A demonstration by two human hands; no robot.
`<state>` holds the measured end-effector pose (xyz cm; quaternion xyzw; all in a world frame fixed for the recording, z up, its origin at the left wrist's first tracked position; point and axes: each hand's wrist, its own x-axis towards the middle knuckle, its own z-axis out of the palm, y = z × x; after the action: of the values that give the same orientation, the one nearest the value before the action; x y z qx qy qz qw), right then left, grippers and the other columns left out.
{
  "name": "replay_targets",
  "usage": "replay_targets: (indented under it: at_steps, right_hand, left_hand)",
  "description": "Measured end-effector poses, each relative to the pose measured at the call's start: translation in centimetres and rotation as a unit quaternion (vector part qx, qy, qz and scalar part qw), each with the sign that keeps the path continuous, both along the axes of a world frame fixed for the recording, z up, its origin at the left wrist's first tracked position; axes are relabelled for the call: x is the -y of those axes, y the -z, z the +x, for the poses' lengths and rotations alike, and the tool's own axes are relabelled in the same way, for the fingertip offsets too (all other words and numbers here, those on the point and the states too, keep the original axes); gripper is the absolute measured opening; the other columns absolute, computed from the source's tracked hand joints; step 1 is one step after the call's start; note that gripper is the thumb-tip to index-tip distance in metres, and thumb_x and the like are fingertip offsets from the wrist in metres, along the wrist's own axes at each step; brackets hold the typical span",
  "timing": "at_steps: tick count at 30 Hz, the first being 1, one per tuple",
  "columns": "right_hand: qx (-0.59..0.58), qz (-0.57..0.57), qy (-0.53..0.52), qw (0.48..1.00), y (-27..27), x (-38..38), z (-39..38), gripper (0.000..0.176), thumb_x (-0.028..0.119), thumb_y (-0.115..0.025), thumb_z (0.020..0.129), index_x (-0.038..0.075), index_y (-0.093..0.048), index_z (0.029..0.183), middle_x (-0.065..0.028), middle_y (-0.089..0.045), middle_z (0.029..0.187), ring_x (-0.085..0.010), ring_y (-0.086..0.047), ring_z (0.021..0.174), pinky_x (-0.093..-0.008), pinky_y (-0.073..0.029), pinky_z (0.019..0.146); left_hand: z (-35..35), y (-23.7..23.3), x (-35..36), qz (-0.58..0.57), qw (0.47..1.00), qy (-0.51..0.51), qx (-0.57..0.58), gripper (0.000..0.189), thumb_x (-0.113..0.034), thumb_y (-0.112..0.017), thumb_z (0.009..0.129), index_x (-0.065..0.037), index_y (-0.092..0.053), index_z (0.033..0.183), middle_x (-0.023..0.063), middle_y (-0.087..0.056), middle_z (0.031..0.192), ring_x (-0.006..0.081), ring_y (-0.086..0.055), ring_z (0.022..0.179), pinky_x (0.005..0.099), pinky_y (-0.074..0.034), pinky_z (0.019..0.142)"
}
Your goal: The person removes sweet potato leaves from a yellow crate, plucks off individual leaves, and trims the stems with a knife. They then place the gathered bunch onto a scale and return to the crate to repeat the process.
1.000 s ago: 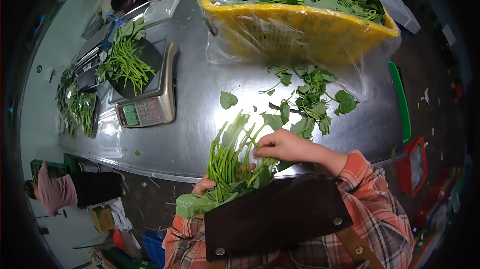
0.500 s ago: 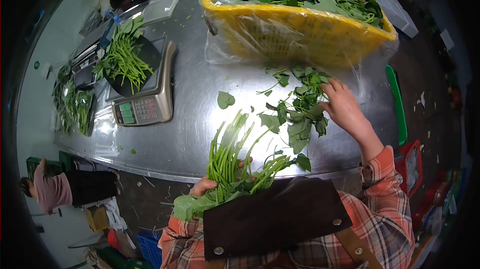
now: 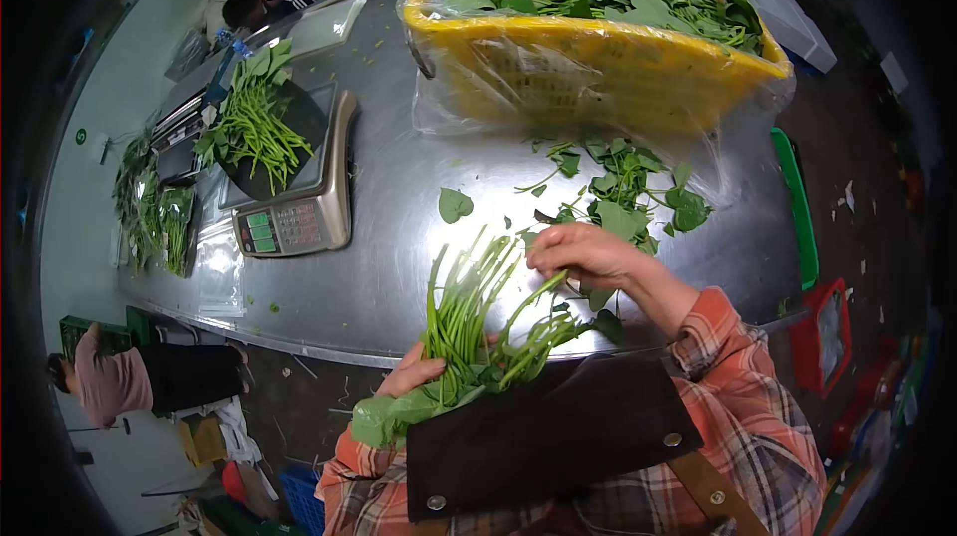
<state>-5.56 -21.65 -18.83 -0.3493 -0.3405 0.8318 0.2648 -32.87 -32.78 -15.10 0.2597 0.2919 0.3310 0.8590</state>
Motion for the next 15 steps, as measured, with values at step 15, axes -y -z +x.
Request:
replay_targets:
  at_steps: [15]
  right_hand:
    - [0.254, 0.800, -0.004, 0.544, -4.3, 1.0, -4.8, 0.017, 0.014, -0.059, 0.072, 0.006, -0.058, 0.087, -0.0047, -0.045, 0.070, -0.0223, -0.048, 0.069, -0.0318, -0.039, 0.064]
  left_hand:
    - [-0.7, -0.4, -0.3, -0.042, 0.982, 0.084, -0.166, 0.071, -0.017, -0.052, 0.083, -0.003, -0.014, 0.141, 0.0185, -0.029, 0.140, 0.0264, -0.031, 0.129, 0.0370, -0.025, 0.106]
